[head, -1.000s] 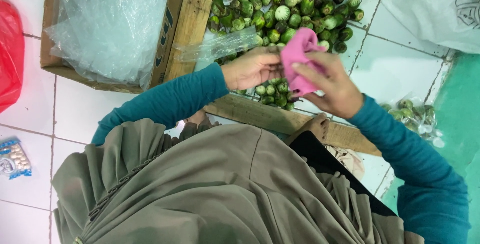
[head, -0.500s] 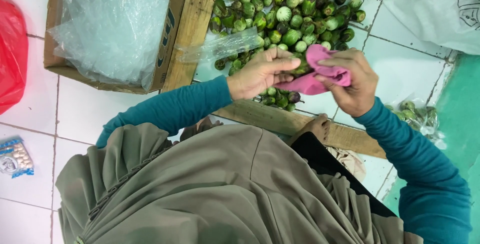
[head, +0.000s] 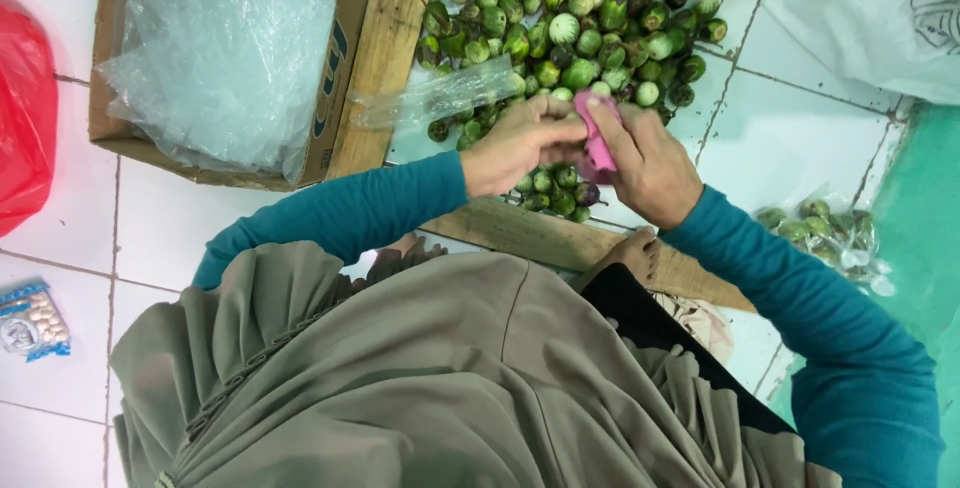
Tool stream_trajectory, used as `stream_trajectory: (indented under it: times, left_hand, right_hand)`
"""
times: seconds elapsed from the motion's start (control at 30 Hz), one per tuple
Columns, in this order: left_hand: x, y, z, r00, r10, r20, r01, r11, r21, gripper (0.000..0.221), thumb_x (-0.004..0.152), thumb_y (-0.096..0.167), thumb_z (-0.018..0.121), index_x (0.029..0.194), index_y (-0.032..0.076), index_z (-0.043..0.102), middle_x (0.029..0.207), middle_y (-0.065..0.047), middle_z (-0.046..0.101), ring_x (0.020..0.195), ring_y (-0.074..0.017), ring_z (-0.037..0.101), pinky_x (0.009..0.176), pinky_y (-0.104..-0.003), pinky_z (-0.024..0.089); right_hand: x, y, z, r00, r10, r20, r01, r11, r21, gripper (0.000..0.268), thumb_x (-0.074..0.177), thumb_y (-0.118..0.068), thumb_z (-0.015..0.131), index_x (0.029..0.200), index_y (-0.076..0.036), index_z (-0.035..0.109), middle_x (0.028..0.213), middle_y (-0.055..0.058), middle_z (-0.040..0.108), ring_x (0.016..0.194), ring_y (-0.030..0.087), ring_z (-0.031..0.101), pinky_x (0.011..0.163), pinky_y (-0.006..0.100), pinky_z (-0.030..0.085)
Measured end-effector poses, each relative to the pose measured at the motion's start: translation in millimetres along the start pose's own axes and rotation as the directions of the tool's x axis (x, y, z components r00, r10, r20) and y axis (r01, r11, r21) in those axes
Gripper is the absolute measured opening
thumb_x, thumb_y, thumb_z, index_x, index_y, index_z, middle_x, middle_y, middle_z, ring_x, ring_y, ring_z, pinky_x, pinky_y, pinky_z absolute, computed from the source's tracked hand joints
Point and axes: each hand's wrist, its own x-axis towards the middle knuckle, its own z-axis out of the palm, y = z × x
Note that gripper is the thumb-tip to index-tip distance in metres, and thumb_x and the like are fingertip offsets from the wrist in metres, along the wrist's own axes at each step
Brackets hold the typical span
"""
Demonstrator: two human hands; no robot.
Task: The person wipes small green eggplants with a cloth, places them into plastic bags, and ties each bag closed.
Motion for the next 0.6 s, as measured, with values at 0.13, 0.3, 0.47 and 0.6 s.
stream_trajectory:
  times: [0.13,0.3,0.47,0.6]
  left_hand:
    - [-9,-8,-5,0.998,-0.065,0.019,0.065,0.998,0.02,0.047,0.093,0.019,0.084,0.123,-0.001,0.054,0.106,-0.012,0.069,0.093,-0.0204,0.076,0.083,-0.031,0.067]
    - [5,5,-33,0.998,-0.069,-0.013,0.071,0.976,0.208,0.05,0.098,0.017,0.079,0.132,-0.007,0.051,0.114,-0.022,0.067,0.098,-0.0267,0.076,0.085,-0.035,0.068]
    - [3,19,-74,0.992,-0.078,-0.102,0.098,0.971,0.216,0.046,0.1,0.018,0.076,0.134,-0.003,0.052,0.114,-0.02,0.068,0.099,-0.0244,0.076,0.087,-0.032,0.066]
    - [2,18,-85,0.976,-0.082,-0.202,0.121,0.975,0.188,0.047,0.098,0.023,0.076,0.131,0.0,0.05,0.113,-0.013,0.071,0.095,-0.0156,0.078,0.083,-0.024,0.067]
  right_hand:
    - [-23,7,-10,0.999,0.012,0.032,-0.012,1.0,-0.015,0.051,0.111,-0.034,0.043,0.144,-0.001,0.063,0.105,0.017,0.064,0.08,0.033,0.065,0.066,0.043,0.059]
    - [-39,20,-48,0.766,0.275,0.581,-0.311,0.95,-0.04,0.042,0.104,-0.032,0.062,0.136,-0.006,0.061,0.096,0.021,0.07,0.077,0.042,0.074,0.067,0.057,0.062]
    - [-45,10,-68,0.03,0.321,0.947,-0.647,0.728,-0.226,0.057,0.104,-0.038,0.053,0.152,-0.007,0.046,0.114,0.029,0.071,0.102,0.043,0.075,0.091,0.059,0.061]
    - [-145,37,-3,0.062,0.266,0.962,-0.592,0.786,-0.179,0.073,0.099,-0.051,0.061,0.158,-0.015,0.042,0.13,0.035,0.064,0.118,0.05,0.069,0.1,0.062,0.056]
